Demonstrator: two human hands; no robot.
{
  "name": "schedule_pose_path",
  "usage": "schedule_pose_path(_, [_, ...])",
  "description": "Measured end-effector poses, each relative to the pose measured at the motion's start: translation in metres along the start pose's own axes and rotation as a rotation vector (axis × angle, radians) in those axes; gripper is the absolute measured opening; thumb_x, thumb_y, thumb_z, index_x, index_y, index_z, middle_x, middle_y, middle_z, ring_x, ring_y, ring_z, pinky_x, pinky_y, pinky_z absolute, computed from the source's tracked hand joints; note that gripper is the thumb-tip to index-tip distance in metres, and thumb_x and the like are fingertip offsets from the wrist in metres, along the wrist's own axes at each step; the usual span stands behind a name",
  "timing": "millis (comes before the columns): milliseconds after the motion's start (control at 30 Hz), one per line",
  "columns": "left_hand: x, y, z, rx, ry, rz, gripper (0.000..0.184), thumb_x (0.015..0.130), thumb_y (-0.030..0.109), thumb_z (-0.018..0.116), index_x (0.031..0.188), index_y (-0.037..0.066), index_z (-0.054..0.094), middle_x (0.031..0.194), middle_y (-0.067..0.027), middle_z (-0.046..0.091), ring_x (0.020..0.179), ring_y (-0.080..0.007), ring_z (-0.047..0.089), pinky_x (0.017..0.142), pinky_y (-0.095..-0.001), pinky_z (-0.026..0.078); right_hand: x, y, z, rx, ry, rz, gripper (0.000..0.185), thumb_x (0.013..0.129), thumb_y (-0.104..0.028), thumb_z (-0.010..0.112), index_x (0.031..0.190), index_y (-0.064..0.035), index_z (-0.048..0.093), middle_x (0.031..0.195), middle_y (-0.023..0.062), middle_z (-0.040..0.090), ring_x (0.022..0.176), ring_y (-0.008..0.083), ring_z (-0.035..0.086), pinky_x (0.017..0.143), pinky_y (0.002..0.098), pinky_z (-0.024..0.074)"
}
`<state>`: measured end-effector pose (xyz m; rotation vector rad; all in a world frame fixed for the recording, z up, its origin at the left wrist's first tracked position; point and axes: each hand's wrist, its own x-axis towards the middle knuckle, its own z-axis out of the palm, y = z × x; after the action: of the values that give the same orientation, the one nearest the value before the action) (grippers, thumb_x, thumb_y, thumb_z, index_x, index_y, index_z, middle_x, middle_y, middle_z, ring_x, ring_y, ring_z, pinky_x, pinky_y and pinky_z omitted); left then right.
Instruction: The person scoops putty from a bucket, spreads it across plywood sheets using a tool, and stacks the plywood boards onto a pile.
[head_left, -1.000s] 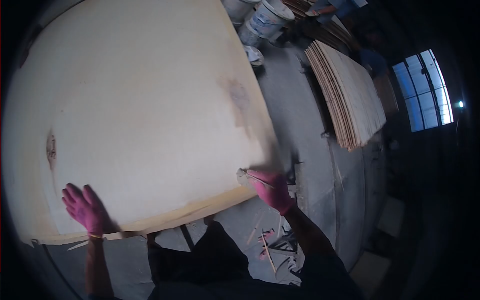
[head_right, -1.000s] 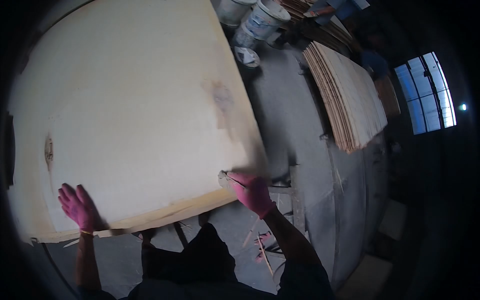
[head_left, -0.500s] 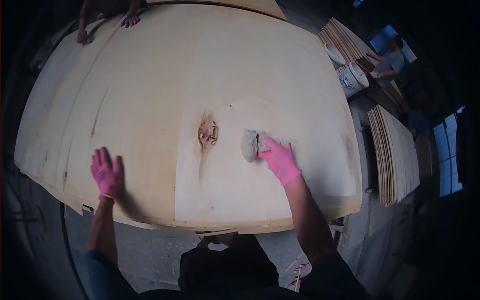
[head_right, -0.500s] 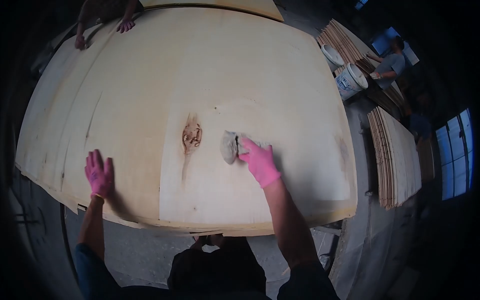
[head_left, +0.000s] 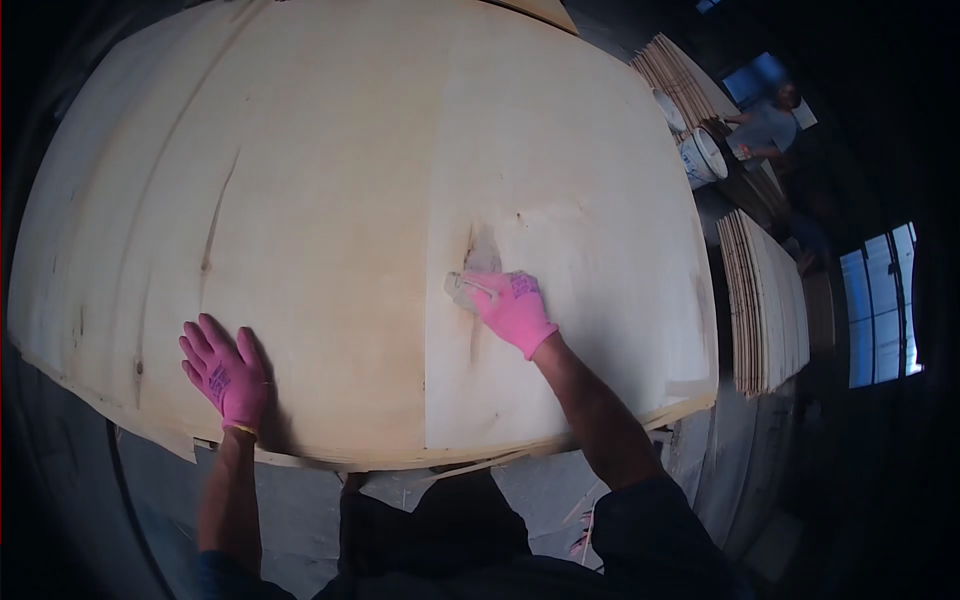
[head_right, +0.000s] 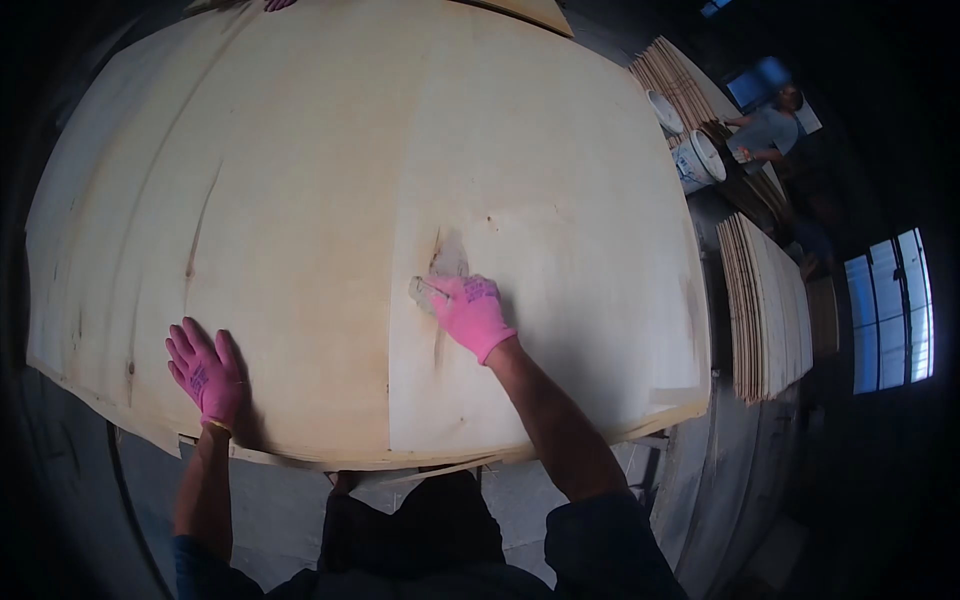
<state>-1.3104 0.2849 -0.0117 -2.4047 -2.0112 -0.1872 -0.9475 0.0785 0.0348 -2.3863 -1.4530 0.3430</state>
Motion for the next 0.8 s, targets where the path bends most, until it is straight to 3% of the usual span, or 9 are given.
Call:
schedule_pose_path(100, [0.0,-0.008,0.003,0.005,0.0,0.089,0.075,0.102,0.048,0.047,0.157,0.002,0.026,0.164,-0.0244,0.02,0.153,-0.0433,0.013,0.123,-0.0562,0.011,-0.049,-0.042,0.015,0.075,0.011,0.03,0.028,0.093,-0.024,0.064,0.117,-0.014,0.074,0.119,0.0103,0.072,0.104,0.0364,0.067,0.092,0.0431,0.0532])
schedule_pose_path(200, [0.029,-0.041,-0.011,-0.054,-0.001,0.362,0.075,0.102,0.049,0.046,0.158,0.003,0.026,0.164,-0.0218,0.023,0.153,-0.0402,0.017,0.123,-0.0545,0.012,-0.107,-0.047,0.007,0.776,-0.204,0.493,0.03,0.09,-0.02,0.071,0.118,-0.0076,0.072,0.106,0.0091,0.075,0.098,0.026,0.071,0.089,0.0404,0.0544])
schedule_pose_path(233, [0.041,-0.05,-0.015,-0.075,-0.025,0.456,0.074,0.102,0.049,0.046,0.158,0.004,0.026,0.164,-0.021,0.023,0.153,-0.0395,0.018,0.123,-0.0541,0.012,-0.134,-0.042,0.004,0.782,-0.033,0.471,0.031,0.09,-0.017,0.072,0.119,-0.0059,0.071,0.107,0.0084,0.074,0.098,0.0227,0.071,0.087,0.0384,0.0553])
schedule_pose_path(300, [0.053,-0.058,-0.005,0.007,0.002,0.404,0.071,0.104,0.048,0.043,0.159,0.007,0.027,0.165,-0.0181,0.025,0.153,-0.0364,0.02,0.123,-0.0525,0.013,-0.195,-0.007,0.0,0.748,0.313,0.438,0.034,0.089,-0.012,0.073,0.121,-0.0025,0.068,0.11,0.0069,0.073,0.099,0.0162,0.071,0.084,0.0342,0.057])
schedule_pose_path(367, [0.052,-0.056,0.001,0.019,0.058,0.406,0.068,0.105,0.048,0.041,0.159,0.01,0.028,0.165,-0.0163,0.025,0.154,-0.0347,0.02,0.123,-0.0518,0.014,-0.258,0.058,-0.004,-0.045,0.417,0.187,0.034,0.089,-0.005,0.071,0.122,0.0005,0.066,0.116,0.0087,0.069,0.097,0.0138,0.069,0.078,0.0279,0.0589])
schedule_pose_path(433, [0.054,-0.062,0.007,0.047,0.081,0.429,0.067,0.105,0.049,0.04,0.16,0.012,0.027,0.166,-0.0141,0.025,0.154,-0.0329,0.02,0.123,-0.051,0.015,-0.284,0.09,-0.013,0.602,0.626,0.584,0.035,0.087,-0.001,0.071,0.122,0.0004,0.065,0.12,0.0093,0.067,0.097,0.016,0.07,0.078,0.0272,0.0599])
schedule_pose_path(533, [0.059,-0.067,0.014,0.062,0.069,0.425,0.068,0.105,0.05,0.039,0.16,0.013,0.027,0.166,-0.0134,0.025,0.154,-0.0321,0.02,0.123,-0.0509,0.015,-0.292,0.141,-0.018,1.221,0.935,0.686,0.028,0.089,-0.01,0.073,0.115,-0.0012,0.07,0.107,0.0074,0.071,0.092,0.0181,0.071,0.074,0.0287,0.0592])
schedule_pose_path(633, [0.063,-0.068,0.019,0.058,0.083,0.436,0.068,0.105,0.052,0.038,0.16,0.013,0.027,0.166,-0.0133,0.025,0.154,-0.0319,0.019,0.123,-0.0513,0.015,-0.279,0.165,-0.065,0.656,0.547,0.993,0.018,0.09,-0.013,0.07,0.102,-0.0009,0.075,0.085,0.0025,0.073,0.079,0.0134,0.068,0.072,0.0333,0.0568])
schedule_pose_path(800, [0.061,-0.069,0.021,0.058,0.092,0.445,0.067,0.106,0.051,0.038,0.16,0.013,0.027,0.165,-0.0138,0.026,0.154,-0.032,0.02,0.122,-0.0527,0.016,-0.274,0.091,-0.046,0.096,0.293,0.698,0.02,0.086,-0.014,0.072,0.103,-0.0045,0.077,0.091,0.0125,0.076,0.078,0.0213,0.073,0.071,0.0346,0.0576])
